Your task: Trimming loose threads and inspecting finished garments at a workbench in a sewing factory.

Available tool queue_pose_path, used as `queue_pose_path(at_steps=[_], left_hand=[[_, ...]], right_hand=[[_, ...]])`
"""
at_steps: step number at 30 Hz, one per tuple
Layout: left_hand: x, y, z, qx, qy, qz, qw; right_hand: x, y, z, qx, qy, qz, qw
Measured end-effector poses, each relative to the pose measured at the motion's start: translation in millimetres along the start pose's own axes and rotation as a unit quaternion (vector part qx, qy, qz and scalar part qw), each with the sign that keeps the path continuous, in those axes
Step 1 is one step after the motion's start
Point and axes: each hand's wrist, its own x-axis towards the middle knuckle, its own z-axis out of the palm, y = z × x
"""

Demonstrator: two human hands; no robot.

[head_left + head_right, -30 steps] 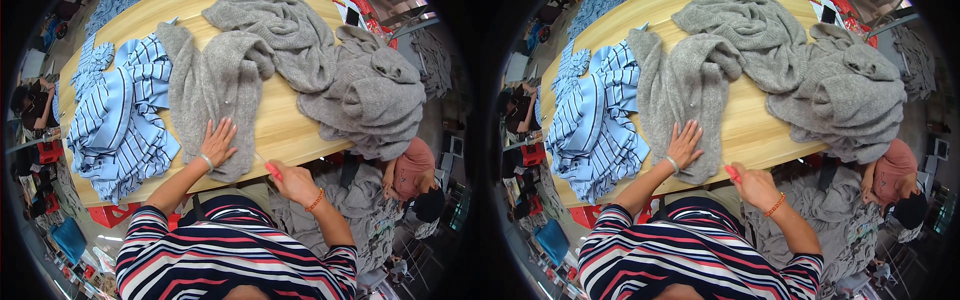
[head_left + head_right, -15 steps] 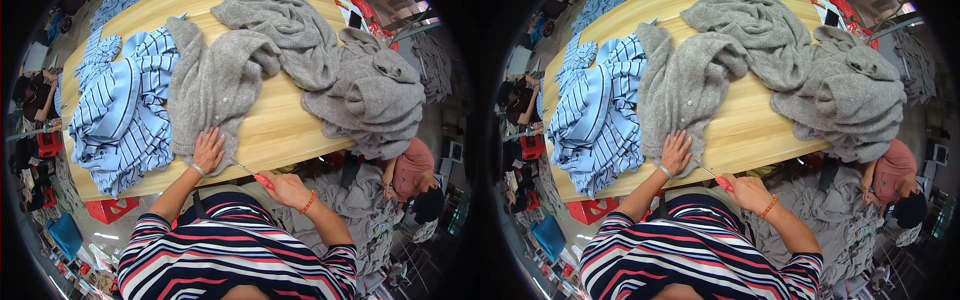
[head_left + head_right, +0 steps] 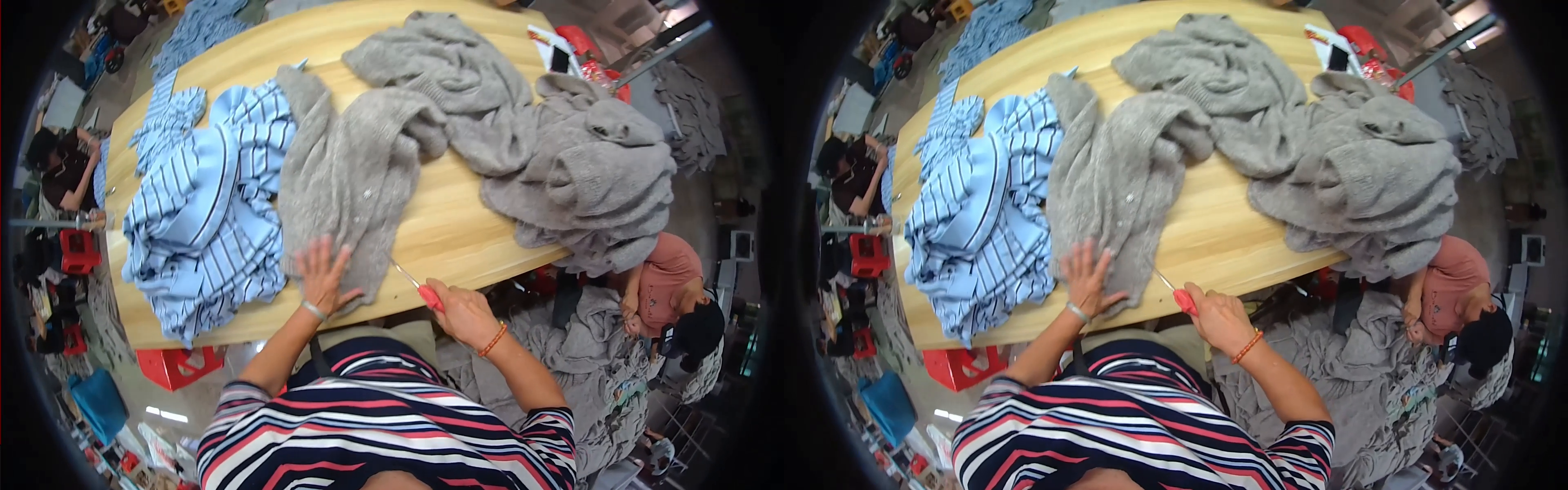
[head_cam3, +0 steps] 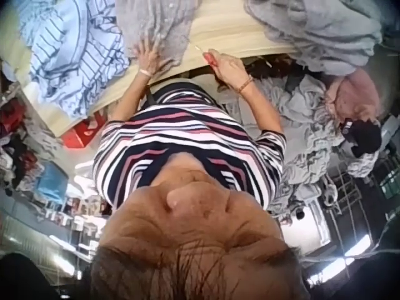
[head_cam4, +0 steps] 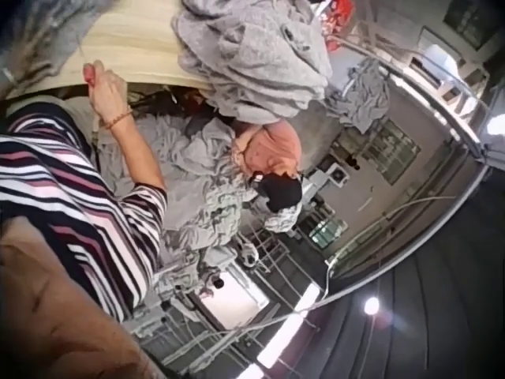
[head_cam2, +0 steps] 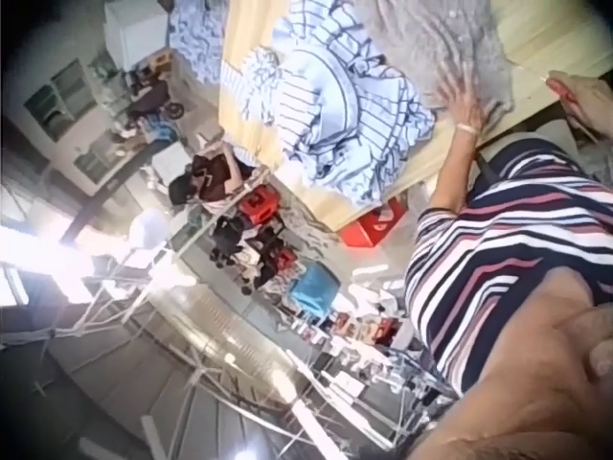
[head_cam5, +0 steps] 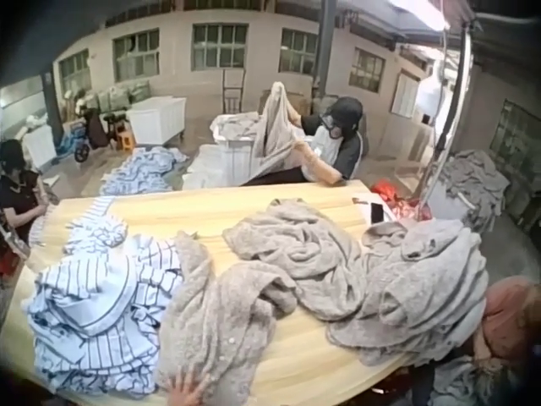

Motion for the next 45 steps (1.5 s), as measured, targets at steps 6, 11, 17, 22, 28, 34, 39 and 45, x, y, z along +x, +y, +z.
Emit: queue_pose_path(at_steps=[6, 11, 17, 22, 28, 34, 39, 45], left_hand=[[9.1, -73.4, 15.4, -0.028, -0.101, -0.226, 0.968], [56.3, 8.3, -61.9, -0.305, 0.004, 0.075, 0.949], [89.5, 120.5, -152.6, -0.427, 0.014, 0.383, 0.819], [142.7, 158.0, -151.4, -0.342, 0.067, 0.475, 0.808], [223.8, 223.6, -131.8, -0.327, 0.112, 0.460, 0.818], [308.7, 220.5, -20.2, -0.304, 0.065, 0.331, 0.891], [390.2, 117.1, 87.9, -0.076, 0.136, 0.140, 0.978], [404.2, 62.3, 108.7, 0.002, -0.055, 0.028, 0.998]], right_hand=[[-1.8, 13.4, 24.9, -0.046, -0.020, -0.001, 0.999], [17.1, 9.3, 22.4, -0.067, -0.020, -0.049, 0.996], [31.6, 10.1, -26.9, -0.030, 0.219, -0.197, 0.955], [3.0, 48.2, -107.3, 0.044, 0.255, -0.149, 0.954], [-60.6, 124.3, -217.5, -0.492, 0.394, -0.018, 0.776], [-108.2, 300.9, -345.6, 0.196, 0.437, 0.157, 0.864], [-20.0, 368.1, -323.3, 0.254, 0.438, 0.308, 0.805], [-14.7, 351.4, -266.9, 0.117, 0.470, 0.248, 0.839]])
